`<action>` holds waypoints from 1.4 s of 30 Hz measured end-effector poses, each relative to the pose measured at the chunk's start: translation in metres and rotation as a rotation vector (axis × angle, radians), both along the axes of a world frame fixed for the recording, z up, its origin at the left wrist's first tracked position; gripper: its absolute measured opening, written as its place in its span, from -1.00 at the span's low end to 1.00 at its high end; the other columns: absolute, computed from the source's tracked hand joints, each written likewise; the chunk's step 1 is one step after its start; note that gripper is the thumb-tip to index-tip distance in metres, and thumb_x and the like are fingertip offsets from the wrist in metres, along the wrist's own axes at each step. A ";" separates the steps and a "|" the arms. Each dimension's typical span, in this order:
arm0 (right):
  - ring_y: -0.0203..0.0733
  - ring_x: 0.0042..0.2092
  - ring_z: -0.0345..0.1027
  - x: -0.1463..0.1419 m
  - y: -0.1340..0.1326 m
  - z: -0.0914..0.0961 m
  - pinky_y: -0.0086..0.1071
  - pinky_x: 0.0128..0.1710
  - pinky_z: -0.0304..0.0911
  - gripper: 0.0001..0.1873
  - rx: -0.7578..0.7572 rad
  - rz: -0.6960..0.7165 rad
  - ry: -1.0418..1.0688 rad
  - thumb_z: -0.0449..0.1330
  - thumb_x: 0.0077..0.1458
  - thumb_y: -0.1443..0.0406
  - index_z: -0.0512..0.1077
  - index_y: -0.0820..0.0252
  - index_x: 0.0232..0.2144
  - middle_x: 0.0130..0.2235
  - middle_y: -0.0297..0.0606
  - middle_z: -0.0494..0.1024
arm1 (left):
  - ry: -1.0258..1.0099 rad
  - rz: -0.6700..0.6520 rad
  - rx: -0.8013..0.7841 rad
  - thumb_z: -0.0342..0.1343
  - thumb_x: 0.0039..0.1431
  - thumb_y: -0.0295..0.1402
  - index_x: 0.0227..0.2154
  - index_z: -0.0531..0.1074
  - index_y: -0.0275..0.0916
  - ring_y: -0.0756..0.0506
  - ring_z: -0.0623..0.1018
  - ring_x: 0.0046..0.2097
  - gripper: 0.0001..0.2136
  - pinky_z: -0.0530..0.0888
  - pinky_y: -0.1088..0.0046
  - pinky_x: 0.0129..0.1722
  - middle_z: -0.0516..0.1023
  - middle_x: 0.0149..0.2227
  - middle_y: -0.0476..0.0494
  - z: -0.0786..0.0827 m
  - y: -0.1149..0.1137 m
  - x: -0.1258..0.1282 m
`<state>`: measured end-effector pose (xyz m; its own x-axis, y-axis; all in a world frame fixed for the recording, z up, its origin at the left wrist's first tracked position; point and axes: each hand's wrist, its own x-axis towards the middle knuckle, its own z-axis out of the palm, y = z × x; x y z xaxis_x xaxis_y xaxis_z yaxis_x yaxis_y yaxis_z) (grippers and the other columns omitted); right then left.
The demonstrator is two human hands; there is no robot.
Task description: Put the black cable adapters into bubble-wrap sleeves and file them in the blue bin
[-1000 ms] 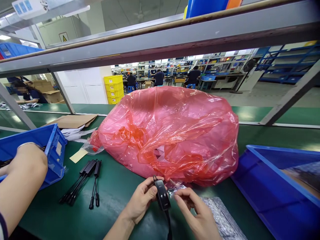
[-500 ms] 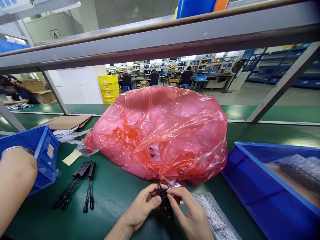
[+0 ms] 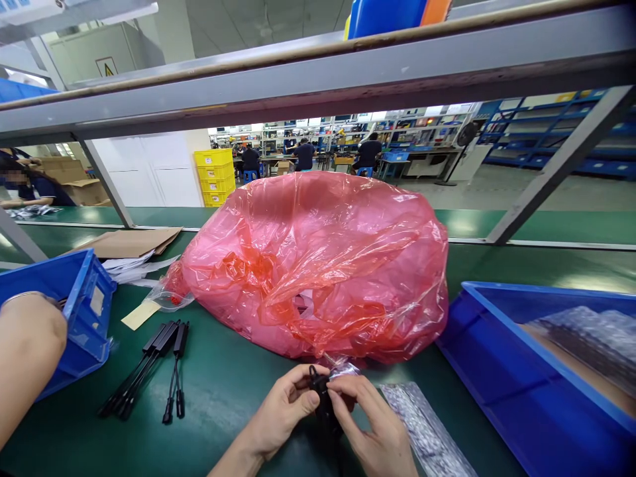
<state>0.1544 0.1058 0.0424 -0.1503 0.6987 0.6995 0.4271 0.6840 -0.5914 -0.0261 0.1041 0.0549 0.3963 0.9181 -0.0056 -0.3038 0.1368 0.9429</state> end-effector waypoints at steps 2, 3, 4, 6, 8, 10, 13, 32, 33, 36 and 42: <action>-0.24 -0.27 0.49 -0.002 0.000 0.003 -0.44 -0.27 0.43 -0.89 0.024 0.002 0.002 0.16 0.31 0.39 0.44 0.09 -0.20 -0.28 -0.27 0.55 | 0.013 0.013 0.004 0.24 0.24 -0.18 0.10 0.47 -0.17 -0.18 0.45 0.15 -0.60 0.27 0.28 0.21 0.54 0.06 -0.21 0.000 0.000 -0.001; -0.24 -0.26 0.49 -0.002 0.000 0.004 -0.45 -0.26 0.43 -0.89 0.034 0.002 0.005 0.16 0.31 0.39 0.44 0.08 -0.20 -0.28 -0.28 0.55 | 0.011 0.014 0.004 0.24 0.24 -0.18 0.10 0.46 -0.17 -0.18 0.44 0.15 -0.60 0.26 0.27 0.22 0.54 0.06 -0.22 0.000 0.001 -0.001; -0.24 -0.26 0.50 -0.002 -0.001 0.005 -0.45 -0.26 0.43 -0.89 0.040 -0.001 0.008 0.16 0.30 0.39 0.45 0.08 -0.20 -0.28 -0.28 0.55 | 0.006 0.012 0.004 0.24 0.24 -0.17 0.10 0.46 -0.17 -0.19 0.44 0.16 -0.59 0.26 0.27 0.22 0.54 0.07 -0.22 0.000 0.001 -0.001; -0.25 -0.27 0.50 -0.002 -0.001 0.006 -0.47 -0.28 0.43 -0.89 0.039 -0.013 0.018 0.16 0.30 0.39 0.45 0.09 -0.20 -0.28 -0.28 0.56 | -0.007 0.004 0.002 0.24 0.24 -0.17 0.10 0.46 -0.17 -0.19 0.44 0.16 -0.59 0.26 0.27 0.22 0.54 0.07 -0.22 0.001 0.000 -0.001; -0.25 -0.29 0.49 -0.001 -0.001 0.006 -0.47 -0.31 0.43 -0.89 0.026 -0.028 0.026 0.16 0.30 0.38 0.46 0.09 -0.18 -0.29 -0.29 0.56 | -0.023 -0.014 0.004 0.24 0.24 -0.17 0.10 0.47 -0.17 -0.19 0.45 0.15 -0.60 0.27 0.27 0.22 0.54 0.07 -0.22 0.002 0.000 0.000; -0.25 -0.30 0.49 0.000 -0.001 0.004 -0.47 -0.31 0.44 -0.87 0.007 -0.034 0.026 0.16 0.30 0.37 0.47 0.08 -0.15 -0.28 -0.29 0.56 | -0.042 -0.040 0.010 0.24 0.25 -0.18 0.11 0.46 -0.15 -0.18 0.47 0.14 -0.60 0.28 0.26 0.22 0.54 0.06 -0.21 0.004 -0.001 0.001; -0.25 -0.28 0.49 0.001 -0.001 0.002 -0.46 -0.28 0.44 -0.85 -0.005 -0.028 0.018 0.16 0.31 0.37 0.47 0.07 -0.12 -0.25 -0.28 0.56 | -0.058 -0.055 0.017 0.23 0.26 -0.19 0.12 0.46 -0.15 -0.18 0.48 0.14 -0.60 0.28 0.26 0.22 0.55 0.06 -0.21 0.005 -0.001 0.002; -0.24 -0.29 0.48 -0.002 -0.004 0.005 -0.44 -0.32 0.44 -0.87 0.031 -0.022 0.037 0.17 0.27 0.42 0.46 0.09 -0.20 -0.30 -0.28 0.54 | 0.028 -0.015 0.042 0.22 0.26 -0.18 0.09 0.47 -0.16 -0.18 0.46 0.14 -0.62 0.29 0.26 0.22 0.54 0.07 -0.22 0.005 -0.001 0.000; -0.24 -0.30 0.49 -0.003 -0.004 0.005 -0.44 -0.32 0.44 -0.87 0.029 -0.027 0.037 0.17 0.27 0.42 0.46 0.09 -0.20 -0.29 -0.28 0.54 | 0.026 -0.017 0.045 0.22 0.25 -0.17 0.09 0.47 -0.17 -0.19 0.46 0.14 -0.62 0.28 0.25 0.22 0.53 0.08 -0.22 0.005 -0.001 0.001; -0.24 -0.30 0.48 -0.002 -0.003 0.004 -0.44 -0.33 0.45 -0.87 0.031 -0.043 0.034 0.17 0.28 0.42 0.46 0.10 -0.18 -0.28 -0.28 0.55 | 0.013 -0.031 0.053 0.21 0.27 -0.18 0.11 0.45 -0.17 -0.20 0.46 0.15 -0.61 0.28 0.23 0.24 0.53 0.09 -0.23 0.005 -0.001 0.001; -0.25 -0.30 0.47 -0.001 -0.001 0.006 -0.43 -0.33 0.44 -0.86 0.031 -0.038 0.005 0.16 0.29 0.41 0.46 0.11 -0.14 -0.27 -0.26 0.55 | 0.031 -0.037 0.061 0.20 0.28 -0.21 0.13 0.44 -0.13 -0.17 0.45 0.18 -0.62 0.29 0.27 0.23 0.52 0.11 -0.21 0.003 -0.001 0.000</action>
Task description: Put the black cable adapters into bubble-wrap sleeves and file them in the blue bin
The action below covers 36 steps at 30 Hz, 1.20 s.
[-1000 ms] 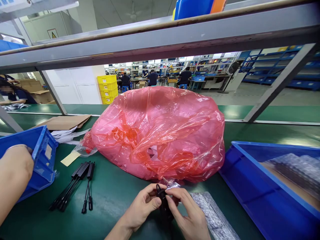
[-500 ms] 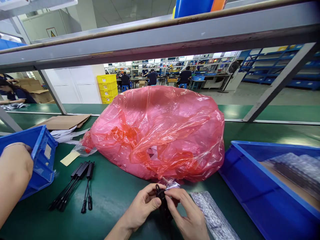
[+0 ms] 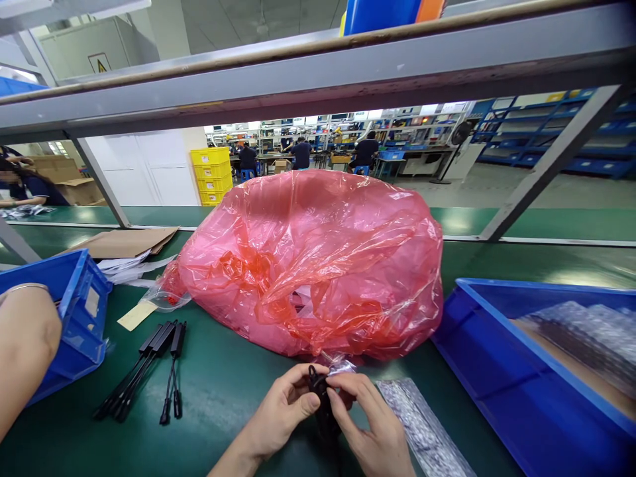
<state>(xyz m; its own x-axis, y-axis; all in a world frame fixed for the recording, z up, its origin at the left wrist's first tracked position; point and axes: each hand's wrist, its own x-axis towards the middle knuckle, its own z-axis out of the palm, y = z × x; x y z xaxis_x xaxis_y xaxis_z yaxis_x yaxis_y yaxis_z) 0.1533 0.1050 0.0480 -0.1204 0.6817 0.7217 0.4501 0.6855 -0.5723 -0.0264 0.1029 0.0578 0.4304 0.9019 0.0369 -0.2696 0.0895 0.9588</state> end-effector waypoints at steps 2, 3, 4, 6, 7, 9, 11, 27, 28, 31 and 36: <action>-0.26 -0.30 0.47 0.000 0.000 0.001 -0.44 -0.33 0.44 -0.86 0.017 0.001 -0.004 0.16 0.29 0.41 0.46 0.11 -0.15 -0.27 -0.27 0.55 | 0.016 0.002 0.008 0.20 0.28 -0.20 0.13 0.44 -0.13 -0.18 0.45 0.17 -0.61 0.30 0.27 0.22 0.51 0.12 -0.22 0.000 0.000 0.000; -0.26 -0.31 0.47 0.000 -0.001 0.001 -0.44 -0.34 0.44 -0.86 0.028 -0.001 -0.005 0.16 0.29 0.42 0.46 0.12 -0.15 -0.28 -0.27 0.55 | 0.024 0.004 0.011 0.20 0.28 -0.19 0.13 0.44 -0.14 -0.18 0.46 0.17 -0.61 0.31 0.28 0.22 0.51 0.13 -0.22 0.001 -0.001 0.000; -0.26 -0.31 0.47 0.000 -0.001 0.001 -0.44 -0.34 0.44 -0.85 0.039 -0.003 -0.007 0.16 0.29 0.42 0.46 0.12 -0.14 -0.28 -0.26 0.55 | 0.031 0.007 0.014 0.20 0.27 -0.18 0.13 0.44 -0.14 -0.18 0.46 0.17 -0.60 0.31 0.28 0.21 0.50 0.13 -0.22 0.001 -0.001 0.000; -0.26 -0.31 0.47 0.000 -0.001 0.000 -0.44 -0.34 0.44 -0.84 0.061 -0.011 -0.013 0.17 0.28 0.43 0.46 0.12 -0.14 -0.28 -0.26 0.56 | 0.047 0.017 0.015 0.21 0.26 -0.16 0.13 0.44 -0.15 -0.19 0.46 0.15 -0.59 0.33 0.29 0.19 0.50 0.12 -0.23 0.002 -0.001 0.000; -0.26 -0.30 0.48 0.000 -0.001 -0.001 -0.43 -0.34 0.44 -0.84 0.066 -0.014 -0.019 0.17 0.28 0.43 0.46 0.12 -0.13 -0.28 -0.26 0.56 | 0.057 0.022 0.014 0.21 0.26 -0.16 0.13 0.44 -0.15 -0.19 0.47 0.15 -0.59 0.34 0.29 0.18 0.50 0.12 -0.23 0.002 -0.002 0.000; -0.24 -0.29 0.48 0.000 -0.001 -0.003 -0.42 -0.32 0.45 -0.84 0.072 -0.022 -0.025 0.18 0.28 0.44 0.46 0.12 -0.14 -0.28 -0.25 0.57 | 0.076 0.030 0.016 0.22 0.25 -0.15 0.12 0.44 -0.15 -0.19 0.47 0.13 -0.58 0.35 0.30 0.17 0.50 0.11 -0.23 0.003 -0.003 0.000; -0.23 -0.29 0.49 0.001 -0.001 -0.004 -0.41 -0.32 0.46 -0.84 0.070 -0.025 -0.023 0.18 0.27 0.44 0.46 0.12 -0.15 -0.28 -0.25 0.57 | 0.085 0.031 0.017 0.21 0.26 -0.15 0.12 0.45 -0.14 -0.19 0.47 0.13 -0.59 0.35 0.30 0.17 0.50 0.11 -0.22 0.003 -0.004 0.000; -0.25 -0.28 0.50 -0.005 -0.003 -0.006 -0.44 -0.28 0.48 -0.85 0.067 -0.052 -0.010 0.17 0.26 0.46 0.44 0.12 -0.20 -0.30 -0.27 0.53 | 0.083 0.043 0.003 0.19 0.28 -0.18 0.11 0.45 -0.12 -0.19 0.47 0.17 -0.62 0.32 0.27 0.23 0.51 0.13 -0.20 0.004 -0.001 0.000; -0.25 -0.27 0.51 -0.006 -0.004 -0.006 -0.43 -0.27 0.49 -0.85 0.064 -0.051 -0.010 0.17 0.26 0.45 0.44 0.12 -0.20 -0.29 -0.26 0.53 | 0.086 0.051 0.002 0.19 0.28 -0.18 0.11 0.45 -0.11 -0.18 0.47 0.17 -0.63 0.31 0.26 0.24 0.50 0.15 -0.19 0.004 -0.001 0.000; -0.25 -0.33 0.48 -0.005 -0.003 -0.006 -0.43 -0.35 0.47 -0.88 0.028 -0.051 0.032 0.17 0.26 0.42 0.43 0.09 -0.21 -0.30 -0.29 0.53 | 0.080 0.052 -0.001 0.19 0.28 -0.18 0.11 0.45 -0.11 -0.20 0.46 0.18 -0.63 0.30 0.24 0.26 0.49 0.16 -0.20 0.004 0.000 0.000; -0.26 -0.37 0.46 -0.002 -0.002 -0.003 -0.44 -0.39 0.43 -0.88 -0.073 -0.050 0.082 0.18 0.29 0.37 0.44 0.08 -0.14 -0.30 -0.31 0.53 | 0.052 0.024 -0.005 0.19 0.27 -0.17 0.11 0.44 -0.17 -0.23 0.45 0.20 -0.61 0.29 0.18 0.28 0.50 0.15 -0.24 0.003 -0.001 0.003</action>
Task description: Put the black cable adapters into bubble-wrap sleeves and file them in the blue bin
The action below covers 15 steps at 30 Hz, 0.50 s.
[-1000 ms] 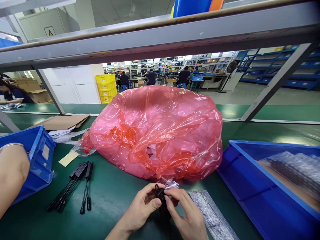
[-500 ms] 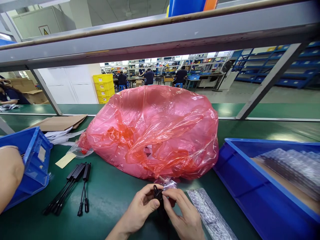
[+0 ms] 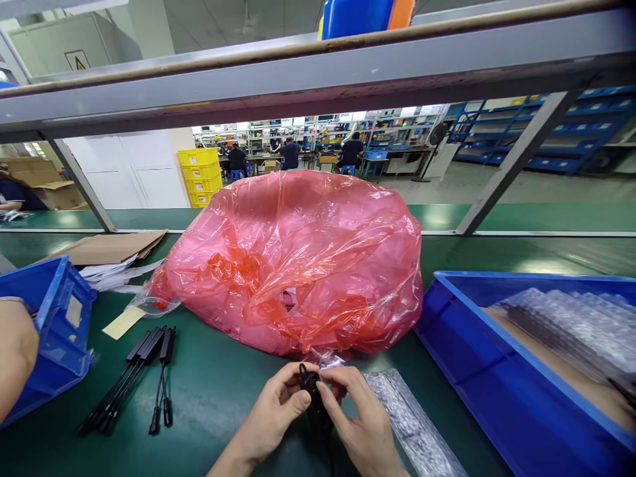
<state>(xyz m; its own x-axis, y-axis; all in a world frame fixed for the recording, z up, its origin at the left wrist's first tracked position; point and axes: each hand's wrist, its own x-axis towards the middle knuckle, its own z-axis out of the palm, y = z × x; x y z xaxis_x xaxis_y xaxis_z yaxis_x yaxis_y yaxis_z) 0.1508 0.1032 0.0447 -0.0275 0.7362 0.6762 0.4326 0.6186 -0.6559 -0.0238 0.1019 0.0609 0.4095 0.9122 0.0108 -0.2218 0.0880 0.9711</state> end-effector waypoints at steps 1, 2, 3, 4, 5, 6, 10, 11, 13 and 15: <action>-0.27 -0.36 0.46 0.000 0.000 0.000 -0.45 -0.38 0.42 -0.89 0.003 0.011 -0.006 0.17 0.30 0.38 0.44 0.08 -0.17 -0.31 -0.33 0.52 | -0.001 -0.005 -0.001 0.19 0.27 -0.17 0.11 0.45 -0.17 -0.23 0.45 0.20 -0.61 0.29 0.19 0.27 0.50 0.14 -0.23 0.000 0.000 0.001; -0.28 -0.37 0.44 0.001 -0.001 0.000 -0.46 -0.37 0.41 -0.90 0.017 0.017 -0.007 0.16 0.30 0.39 0.44 0.08 -0.22 -0.34 -0.34 0.51 | -0.001 -0.003 -0.003 0.20 0.27 -0.17 0.10 0.45 -0.16 -0.22 0.45 0.19 -0.62 0.29 0.20 0.27 0.51 0.13 -0.23 -0.001 0.000 0.001; -0.29 -0.38 0.42 0.001 -0.002 0.000 -0.46 -0.36 0.39 -0.89 0.032 0.019 -0.002 0.15 0.30 0.39 0.42 0.08 -0.27 -0.36 -0.36 0.49 | 0.001 0.005 -0.008 0.20 0.27 -0.17 0.10 0.45 -0.17 -0.22 0.45 0.18 -0.62 0.30 0.22 0.26 0.51 0.12 -0.22 -0.001 0.000 0.002; -0.29 -0.39 0.40 0.002 -0.002 0.000 -0.47 -0.36 0.38 -0.87 0.044 0.008 0.014 0.14 0.30 0.38 0.40 0.08 -0.31 -0.38 -0.38 0.46 | 0.001 0.026 -0.016 0.21 0.26 -0.17 0.09 0.45 -0.17 -0.21 0.46 0.17 -0.62 0.31 0.24 0.24 0.52 0.11 -0.22 -0.002 0.001 0.002; -0.29 -0.39 0.38 0.004 -0.002 -0.001 -0.46 -0.36 0.37 -0.86 0.043 -0.018 0.040 0.12 0.31 0.36 0.37 0.08 -0.34 -0.40 -0.39 0.43 | -0.002 0.054 -0.032 0.21 0.26 -0.16 0.09 0.45 -0.17 -0.20 0.47 0.15 -0.61 0.33 0.25 0.21 0.52 0.09 -0.22 -0.003 0.002 0.002; -0.29 -0.40 0.37 0.007 0.000 -0.002 -0.46 -0.36 0.36 -0.84 0.022 -0.060 0.076 0.10 0.32 0.33 0.35 0.08 -0.36 -0.41 -0.39 0.41 | -0.010 0.086 -0.052 0.20 0.26 -0.14 0.09 0.45 -0.18 -0.20 0.48 0.12 -0.60 0.35 0.27 0.16 0.52 0.07 -0.22 -0.004 0.003 0.002; -0.27 -0.43 0.39 0.024 0.015 -0.007 -0.44 -0.43 0.37 -0.80 -0.222 -0.251 0.113 0.04 0.38 0.21 0.33 0.11 -0.32 -0.41 -0.38 0.43 | -0.031 0.204 -0.130 0.19 0.26 -0.07 0.10 0.43 -0.20 -0.17 0.50 0.03 -0.56 0.39 0.33 0.04 0.53 0.01 -0.22 -0.008 0.006 0.000; -0.26 -0.44 0.41 0.029 0.020 -0.010 -0.44 -0.44 0.37 -0.78 -0.268 -0.268 0.078 0.04 0.38 0.18 0.34 0.12 -0.31 -0.41 -0.37 0.46 | -0.032 0.217 -0.136 0.19 0.26 -0.06 0.10 0.42 -0.20 -0.17 0.49 0.03 -0.55 0.39 0.34 0.03 0.53 0.01 -0.22 -0.008 0.007 0.000; -0.24 -0.48 0.43 0.036 0.030 -0.016 -0.44 -0.50 0.35 -0.77 -0.306 -0.268 -0.012 0.05 0.36 0.15 0.37 0.12 -0.30 -0.44 -0.37 0.49 | -0.041 0.222 -0.139 0.19 0.26 -0.07 0.10 0.42 -0.20 -0.17 0.49 0.03 -0.55 0.39 0.35 0.02 0.53 0.01 -0.22 -0.010 0.007 -0.001; -0.24 -0.53 0.40 0.041 0.036 -0.024 -0.44 -0.58 0.26 -0.78 -0.310 -0.265 -0.098 0.11 0.31 0.15 0.38 0.10 -0.35 -0.48 -0.38 0.50 | -0.047 0.213 -0.136 0.19 0.26 -0.07 0.11 0.42 -0.20 -0.17 0.49 0.03 -0.55 0.40 0.35 0.01 0.52 0.01 -0.22 -0.011 0.007 -0.001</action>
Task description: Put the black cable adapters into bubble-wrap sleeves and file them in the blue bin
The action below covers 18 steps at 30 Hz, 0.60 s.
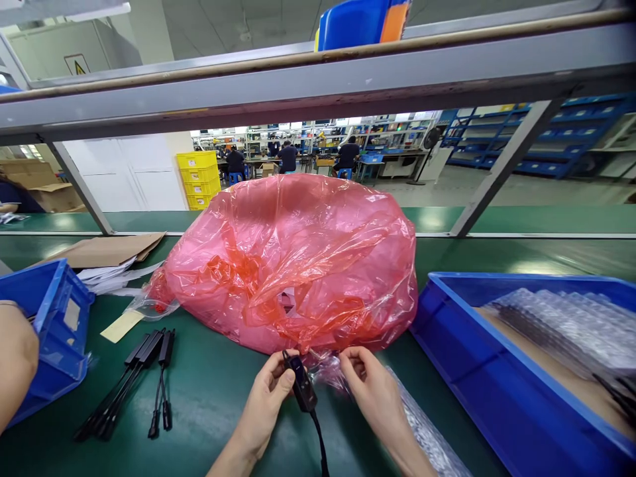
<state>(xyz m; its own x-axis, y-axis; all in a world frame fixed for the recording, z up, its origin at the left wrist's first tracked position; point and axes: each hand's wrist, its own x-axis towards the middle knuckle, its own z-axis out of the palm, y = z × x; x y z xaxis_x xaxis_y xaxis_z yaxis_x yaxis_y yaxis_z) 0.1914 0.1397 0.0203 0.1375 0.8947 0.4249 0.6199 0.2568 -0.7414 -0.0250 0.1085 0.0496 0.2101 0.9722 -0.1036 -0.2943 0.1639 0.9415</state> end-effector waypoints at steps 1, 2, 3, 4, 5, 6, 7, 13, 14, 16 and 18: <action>-0.23 -0.55 0.39 0.001 0.002 -0.005 -0.44 -0.61 0.19 -0.79 -0.006 0.000 -0.044 0.13 0.27 0.15 0.38 0.09 -0.38 -0.48 -0.38 0.50 | 0.001 -0.004 0.001 0.19 0.26 -0.07 0.11 0.42 -0.20 -0.17 0.49 0.03 -0.55 0.40 0.36 0.00 0.52 0.01 -0.22 0.000 0.000 0.000; -0.22 -0.55 0.38 0.001 0.004 -0.011 -0.44 -0.63 0.12 -0.79 -0.010 -0.001 -0.087 0.14 0.24 0.15 0.38 0.08 -0.40 -0.47 -0.36 0.50 | 0.004 -0.007 0.001 0.19 0.26 -0.07 0.11 0.42 -0.21 -0.17 0.49 0.03 -0.54 0.41 0.36 0.00 0.52 0.01 -0.22 -0.001 0.000 0.000; -0.21 -0.55 0.37 0.001 0.005 -0.017 -0.43 -0.64 0.06 -0.80 -0.013 -0.002 -0.124 0.13 0.22 0.16 0.37 0.08 -0.42 -0.45 -0.34 0.50 | 0.008 -0.009 0.001 0.19 0.26 -0.06 0.11 0.42 -0.21 -0.17 0.50 0.03 -0.54 0.41 0.35 0.01 0.52 0.01 -0.22 -0.001 0.000 0.000; -0.19 -0.54 0.37 0.000 0.005 -0.022 -0.42 -0.64 0.02 -0.81 -0.016 0.000 -0.153 0.11 0.21 0.16 0.37 0.08 -0.42 -0.44 -0.31 0.50 | 0.011 -0.010 0.001 0.19 0.25 -0.06 0.11 0.42 -0.21 -0.17 0.50 0.03 -0.54 0.41 0.34 0.02 0.53 0.01 -0.23 -0.001 0.001 0.000; -0.17 -0.52 0.39 0.000 0.005 -0.027 -0.42 -0.63 0.00 -0.82 -0.021 0.005 -0.175 0.09 0.21 0.17 0.38 0.08 -0.40 -0.42 -0.29 0.50 | 0.014 -0.012 0.002 0.19 0.26 -0.06 0.11 0.42 -0.20 -0.18 0.50 0.04 -0.54 0.41 0.33 0.03 0.53 0.03 -0.23 0.000 0.001 0.000; -0.15 -0.49 0.41 -0.001 0.005 -0.030 -0.42 -0.62 0.00 -0.82 -0.027 0.011 -0.189 0.06 0.21 0.18 0.38 0.08 -0.38 -0.41 -0.27 0.50 | 0.018 -0.013 0.004 0.19 0.26 -0.06 0.11 0.42 -0.20 -0.19 0.50 0.06 -0.54 0.41 0.32 0.04 0.52 0.05 -0.23 0.000 0.001 0.000; -0.13 -0.46 0.43 -0.002 0.005 -0.031 -0.41 -0.60 0.02 -0.82 -0.035 0.015 -0.197 0.05 0.22 0.18 0.39 0.09 -0.35 -0.39 -0.24 0.51 | 0.023 -0.011 0.008 0.19 0.26 -0.06 0.11 0.42 -0.19 -0.20 0.49 0.09 -0.55 0.41 0.32 0.05 0.52 0.07 -0.24 0.000 0.001 -0.001; -0.25 -0.43 0.39 -0.013 -0.011 0.005 -0.43 -0.43 0.22 -0.74 -0.178 0.251 -0.076 0.03 0.36 0.10 0.40 0.07 -0.28 -0.38 -0.35 0.51 | 0.030 0.094 0.075 0.20 0.25 -0.10 0.08 0.42 -0.17 -0.18 0.50 0.11 -0.58 0.42 0.36 0.08 0.54 0.07 -0.21 -0.003 0.002 -0.001; -0.28 -0.43 0.36 -0.017 -0.016 0.013 -0.45 -0.42 0.22 -0.74 -0.252 0.383 0.016 0.04 0.36 0.08 0.40 0.07 -0.27 -0.40 -0.39 0.50 | 0.030 0.125 0.088 0.20 0.26 -0.10 0.08 0.42 -0.17 -0.16 0.51 0.09 -0.59 0.43 0.37 0.07 0.55 0.06 -0.20 -0.002 0.002 0.001; -0.31 -0.44 0.30 -0.024 -0.024 0.024 -0.48 -0.44 0.18 -0.77 -0.385 0.611 0.222 0.10 0.34 0.08 0.38 0.08 -0.23 -0.43 -0.43 0.49 | 0.047 0.170 0.112 0.20 0.26 -0.11 0.07 0.41 -0.17 -0.14 0.51 0.09 -0.61 0.43 0.39 0.09 0.55 0.06 -0.19 0.006 0.004 0.005; -0.33 -0.47 0.24 -0.028 -0.028 0.027 -0.49 -0.48 0.13 -0.78 -0.444 0.683 0.361 0.16 0.30 0.08 0.34 0.09 -0.17 -0.44 -0.45 0.49 | 0.083 0.174 0.142 0.22 0.24 -0.12 0.06 0.42 -0.16 -0.13 0.50 0.13 -0.61 0.42 0.40 0.13 0.54 0.08 -0.18 0.019 0.008 0.011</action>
<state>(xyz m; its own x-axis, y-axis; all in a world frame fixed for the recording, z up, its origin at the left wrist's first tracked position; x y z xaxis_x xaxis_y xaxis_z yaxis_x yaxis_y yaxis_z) 0.1636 0.1114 0.0475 -0.4277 0.9023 0.0533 0.1458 0.1271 -0.9811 -0.0140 0.1164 0.0683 0.0346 0.9990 0.0268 -0.2276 -0.0183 0.9736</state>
